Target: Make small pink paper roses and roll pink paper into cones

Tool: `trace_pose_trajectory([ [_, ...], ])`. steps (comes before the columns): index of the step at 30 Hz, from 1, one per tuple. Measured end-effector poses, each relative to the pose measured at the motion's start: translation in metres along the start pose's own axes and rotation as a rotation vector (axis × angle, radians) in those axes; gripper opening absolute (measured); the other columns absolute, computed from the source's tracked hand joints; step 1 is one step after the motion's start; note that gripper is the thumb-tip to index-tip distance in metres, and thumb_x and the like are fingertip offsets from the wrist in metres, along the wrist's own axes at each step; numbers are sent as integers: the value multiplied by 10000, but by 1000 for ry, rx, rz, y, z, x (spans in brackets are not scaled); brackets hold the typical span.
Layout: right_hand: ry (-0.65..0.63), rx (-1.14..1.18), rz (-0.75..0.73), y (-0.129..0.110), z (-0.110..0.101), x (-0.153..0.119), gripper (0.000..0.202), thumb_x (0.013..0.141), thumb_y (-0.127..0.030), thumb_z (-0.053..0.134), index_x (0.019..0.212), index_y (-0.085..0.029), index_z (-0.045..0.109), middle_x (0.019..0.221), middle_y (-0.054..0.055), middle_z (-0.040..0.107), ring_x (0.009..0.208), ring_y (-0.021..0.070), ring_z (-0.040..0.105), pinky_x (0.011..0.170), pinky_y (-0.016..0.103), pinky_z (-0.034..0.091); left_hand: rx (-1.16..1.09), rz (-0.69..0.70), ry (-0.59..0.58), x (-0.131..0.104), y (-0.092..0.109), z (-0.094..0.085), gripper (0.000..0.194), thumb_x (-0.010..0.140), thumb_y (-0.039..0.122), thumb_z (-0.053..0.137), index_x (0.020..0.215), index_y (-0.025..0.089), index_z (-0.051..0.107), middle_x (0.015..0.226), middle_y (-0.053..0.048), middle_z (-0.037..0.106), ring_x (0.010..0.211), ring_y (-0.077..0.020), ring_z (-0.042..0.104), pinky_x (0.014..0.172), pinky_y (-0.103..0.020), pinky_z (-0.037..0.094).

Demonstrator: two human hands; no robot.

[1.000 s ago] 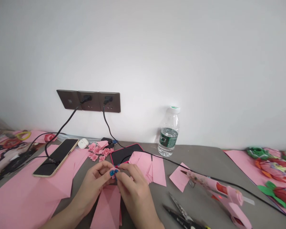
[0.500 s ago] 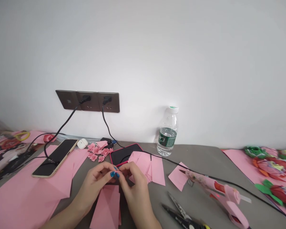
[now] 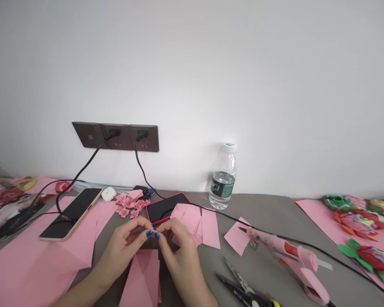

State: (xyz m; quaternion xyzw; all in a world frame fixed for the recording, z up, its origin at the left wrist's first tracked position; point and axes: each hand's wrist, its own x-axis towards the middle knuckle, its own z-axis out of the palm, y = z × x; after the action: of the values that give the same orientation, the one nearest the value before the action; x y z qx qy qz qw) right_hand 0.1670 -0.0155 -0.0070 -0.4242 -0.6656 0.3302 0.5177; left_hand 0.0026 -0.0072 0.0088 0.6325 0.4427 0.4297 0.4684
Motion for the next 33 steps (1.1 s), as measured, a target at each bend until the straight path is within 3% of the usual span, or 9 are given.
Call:
trace_pose_trajectory([
  [8,11,-92,-98,-3,-5,-2,167,936,-158,516,800,-221,588,789,10,634,742,166,582,660,255,417,-36,0,17,-1,-3,1,94,836,273,652,823,184,682,820,-23,665,773,-168,631,688,-227,503],
  [14,3,11,-30,0,-3,-1,78,927,-217,586,857,-221,619,818,12,656,766,170,610,687,258,447,19,25,24,-2,-3,0,148,886,315,616,829,193,678,837,-21,671,782,-168,632,704,-235,492],
  [20,-14,35,-1,-2,-1,-2,125,945,-240,554,829,-219,597,794,4,631,738,157,591,648,242,433,94,98,15,-2,-2,0,177,914,324,587,814,192,650,818,-20,648,763,-166,619,696,-240,486],
  [28,142,141,17,2,-2,1,69,872,-196,613,903,-222,669,787,8,674,726,160,625,669,233,493,-13,119,-21,-3,-4,2,123,916,280,587,917,208,687,918,-44,664,879,-183,649,736,-238,528],
  [33,149,209,45,5,-3,2,108,854,-188,623,927,-225,694,812,19,696,748,169,653,691,246,524,-106,132,-20,-2,-6,4,115,894,230,594,929,221,702,979,-58,645,971,-199,638,776,-253,564],
])
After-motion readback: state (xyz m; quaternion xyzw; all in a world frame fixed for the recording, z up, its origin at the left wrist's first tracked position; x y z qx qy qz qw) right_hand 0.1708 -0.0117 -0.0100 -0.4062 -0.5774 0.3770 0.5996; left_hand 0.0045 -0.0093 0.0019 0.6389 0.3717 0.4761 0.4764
